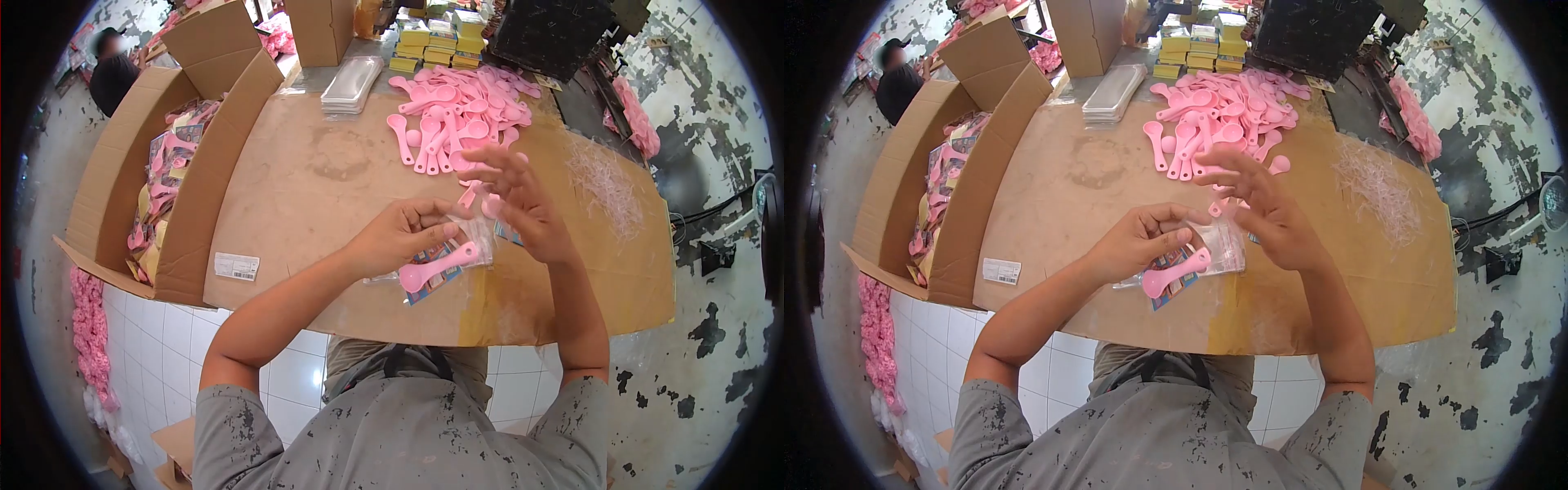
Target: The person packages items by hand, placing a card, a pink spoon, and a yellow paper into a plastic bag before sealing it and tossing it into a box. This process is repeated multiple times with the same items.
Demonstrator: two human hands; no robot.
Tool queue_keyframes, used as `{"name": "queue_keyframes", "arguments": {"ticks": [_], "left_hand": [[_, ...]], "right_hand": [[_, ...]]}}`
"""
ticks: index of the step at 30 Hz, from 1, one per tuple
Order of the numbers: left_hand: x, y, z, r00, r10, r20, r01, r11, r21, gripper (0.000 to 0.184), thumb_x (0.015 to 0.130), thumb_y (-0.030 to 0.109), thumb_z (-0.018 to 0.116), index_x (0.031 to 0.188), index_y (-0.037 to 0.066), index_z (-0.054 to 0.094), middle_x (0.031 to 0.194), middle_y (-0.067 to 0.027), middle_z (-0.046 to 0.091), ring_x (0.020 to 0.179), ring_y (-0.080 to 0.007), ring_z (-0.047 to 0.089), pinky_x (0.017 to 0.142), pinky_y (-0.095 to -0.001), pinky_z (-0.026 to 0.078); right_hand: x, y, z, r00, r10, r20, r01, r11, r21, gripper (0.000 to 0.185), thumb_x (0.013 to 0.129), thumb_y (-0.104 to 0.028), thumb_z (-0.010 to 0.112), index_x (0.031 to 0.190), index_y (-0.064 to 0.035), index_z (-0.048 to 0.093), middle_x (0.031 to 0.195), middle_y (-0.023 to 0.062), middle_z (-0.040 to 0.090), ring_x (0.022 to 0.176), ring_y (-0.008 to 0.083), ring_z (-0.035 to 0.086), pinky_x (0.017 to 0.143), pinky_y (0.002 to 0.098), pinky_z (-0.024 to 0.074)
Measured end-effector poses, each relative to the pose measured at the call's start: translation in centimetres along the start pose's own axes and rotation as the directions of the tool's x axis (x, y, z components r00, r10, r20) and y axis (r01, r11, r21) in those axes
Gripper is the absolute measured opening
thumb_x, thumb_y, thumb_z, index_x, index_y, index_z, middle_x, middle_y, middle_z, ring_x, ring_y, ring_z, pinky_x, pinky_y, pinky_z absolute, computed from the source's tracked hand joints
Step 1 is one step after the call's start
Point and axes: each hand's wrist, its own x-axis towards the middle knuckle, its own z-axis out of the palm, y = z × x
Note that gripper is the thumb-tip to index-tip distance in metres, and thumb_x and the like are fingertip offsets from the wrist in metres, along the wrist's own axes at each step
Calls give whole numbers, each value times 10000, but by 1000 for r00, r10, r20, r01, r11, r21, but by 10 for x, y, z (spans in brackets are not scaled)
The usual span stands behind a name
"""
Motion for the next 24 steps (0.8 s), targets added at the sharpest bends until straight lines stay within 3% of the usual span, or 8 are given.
{"name": "queue_keyframes", "arguments": {"ticks": [3, 6, 9, 12, 15, 18, 21, 24], "left_hand": [[-2, 0, -2, 993, 4, 122, -4, 1000, -6, 461, 1054, 285, 639, 1415, 10, 557, 1182, -101, 736, 1047, -139, 696, 909, -315, 549], [-4, 4, 6, 983, 184, 25, -183, 981, -64, 556, 1025, 296, 670, 1471, 10, 501, 1331, -126, 668, 1194, -180, 648, 1018, -359, 510], [-1, 6, 0, 858, 513, 18, -478, 786, 392, 504, 993, 147, 667, 1467, 43, 526, 1379, -108, 634, 1265, -171, 596, 1069, -354, 482], [-11, 19, 5, 829, 546, 119, -533, 708, 463, 578, 942, 130, 701, 1481, 38, 515, 1360, -109, 648, 1239, -184, 624, 1044, -346, 506], [-14, 13, 17, 895, 445, -28, -388, 809, 441, 525, 970, 109, 692, 1459, 18, 524, 1339, -123, 662, 1203, -190, 655, 976, -330, 551], [-9, 13, 13, 888, 459, -16, -420, 825, 379, 457, 1024, 10, 595, 1469, 0, 493, 1314, -164, 681, 1197, -200, 667, 1027, -361, 546], [-11, 14, 15, 912, 404, -75, -374, 892, 252, 416, 1048, 33, 582, 1456, 1, 504, 1150, -156, 751, 1054, -170, 723, 937, -325, 588], [-14, 18, 16, 920, 382, -91, -340, 891, 300, 434, 1047, 52, 595, 1467, -2, 500, 1056, -139, 774, 973, -159, 742, 885, -315, 603]], "right_hand": [[6, -28, -2, 966, -43, 254, 151, 895, -419, 105, 923, -14, 688, 991, -49, 760, 1321, 137, 643, 1288, 259, 582, 1052, 408, 470], [9, -52, -1, 953, -121, 276, 209, 926, -316, 169, 871, 50, 710, 984, -64, 763, 1163, 103, 703, 1135, 242, 659, 993, 405, 500], [10, -77, 10, 931, -161, 329, 353, 632, -690, 129, 865, 32, 723, 957, -51, 759, 970, 65, 715, 926, 206, 693, 830, 350, 536], [8, -84, 24, 979, -184, 83, 182, 631, -754, 107, 858, 12, 737, 951, -37, 754, 868, 51, 691, 780, 176, 652, 667, 297, 500], [7, -81, 27, 991, -133, 4, 89, 639, -764, 103, 858, -7, 746, 957, -33, 755, 846, 54, 687, 714, 167, 618, 593, 272, 464], [6, -76, 25, 992, -129, -10, 77, 651, -755, 139, 868, -19, 744, 1006, -30, 749, 810, 53, 676, 677, 165, 588, 587, 280, 458], [4, -69, 28, 989, -116, -87, 9, 651, -759, 182, 856, -39, 760, 1036, -46, 737, 895, 49, 681, 755, 188, 613, 663, 319, 482], [8, -53, 33, 885, -454, 106, 264, 299, -917, 219, 819, -65, 780, 1032, -78, 731, 1016, 46, 672, 899, 215, 637, 796, 367, 484]]}}
